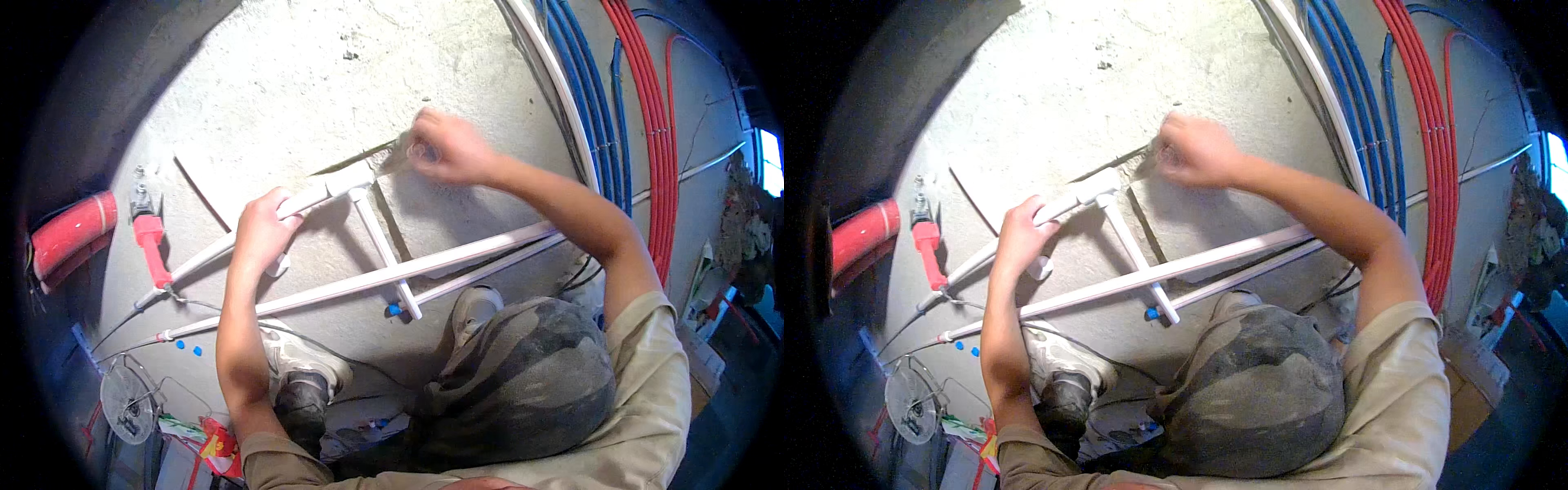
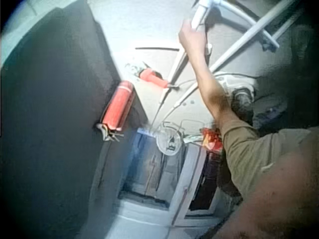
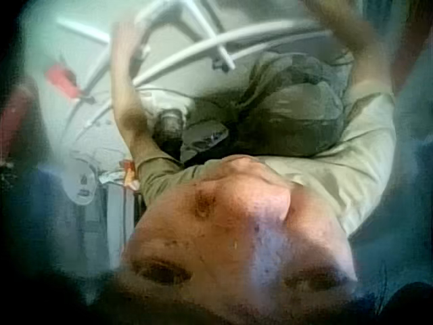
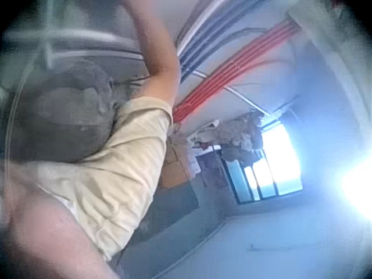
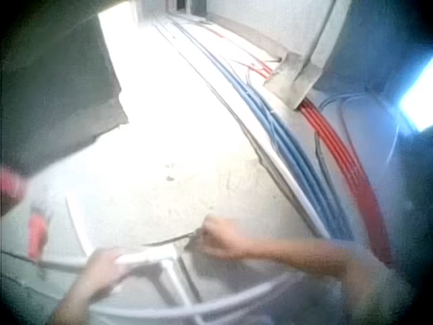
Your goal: The person assembles a white PVC pipe structure on the floor. They use a utility knife to trim a pipe end and a red pipe fusion tool to heat and join pipe sections and fittings together.
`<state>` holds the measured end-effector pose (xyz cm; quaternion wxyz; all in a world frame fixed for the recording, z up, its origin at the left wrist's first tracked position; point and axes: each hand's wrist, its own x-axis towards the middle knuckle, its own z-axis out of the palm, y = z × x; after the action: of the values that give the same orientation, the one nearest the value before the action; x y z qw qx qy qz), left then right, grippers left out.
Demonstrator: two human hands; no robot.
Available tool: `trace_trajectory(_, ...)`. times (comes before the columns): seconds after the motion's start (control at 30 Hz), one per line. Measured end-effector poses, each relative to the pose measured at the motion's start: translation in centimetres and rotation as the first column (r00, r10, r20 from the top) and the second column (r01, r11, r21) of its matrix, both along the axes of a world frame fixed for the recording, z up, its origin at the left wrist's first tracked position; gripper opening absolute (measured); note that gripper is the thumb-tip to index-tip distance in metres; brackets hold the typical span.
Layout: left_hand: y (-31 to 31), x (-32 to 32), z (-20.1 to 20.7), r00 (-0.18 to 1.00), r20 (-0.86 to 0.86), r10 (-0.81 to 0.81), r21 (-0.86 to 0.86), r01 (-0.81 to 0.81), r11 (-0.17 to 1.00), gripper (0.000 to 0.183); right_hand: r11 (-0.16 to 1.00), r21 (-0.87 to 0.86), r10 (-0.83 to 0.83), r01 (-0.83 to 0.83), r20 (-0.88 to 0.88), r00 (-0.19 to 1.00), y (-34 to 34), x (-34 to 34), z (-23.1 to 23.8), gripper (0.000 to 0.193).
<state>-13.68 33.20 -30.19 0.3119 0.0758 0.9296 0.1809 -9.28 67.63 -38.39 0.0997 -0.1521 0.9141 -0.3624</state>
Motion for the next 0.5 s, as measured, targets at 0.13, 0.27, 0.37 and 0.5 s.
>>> trace_trajectory(0.13, 0.6, -1.5, -2.2, 0.988, -0.031, -0.154, -0.041, 0.153, 0.987, 0.022, 0.955, 0.171, -0.249, 0.244, 0.006, 0.969, 6.2, -2.9, -0.6, 0.02)
trace_trajectory(0.27, 0.2, -1.9, -2.7, 0.986, -0.009, -0.168, -0.062, 0.167, 0.984, 0.024, 0.921, 0.23, -0.293, 0.314, -0.12, 0.948, 6.8, -6.0, -0.6, 0.025)
trace_trajectory(0.37, 0.1, -2.4, -2.7, 0.973, 0.012, -0.23, -0.119, 0.23, 0.966, 0.03, 0.933, 0.166, -0.291, 0.321, -0.181, 0.94, 4.7, -5.8, 1.2, 0.046)
trace_trajectory(0.5, 0.5, -3.0, -2.8, 0.972, 0.158, -0.175, -0.15, 0.199, 0.968, 0.028, 0.999, -0.03, -0.011, 0.014, 0.111, 0.994, 1.6, -0.5, 5.4, 0.048)
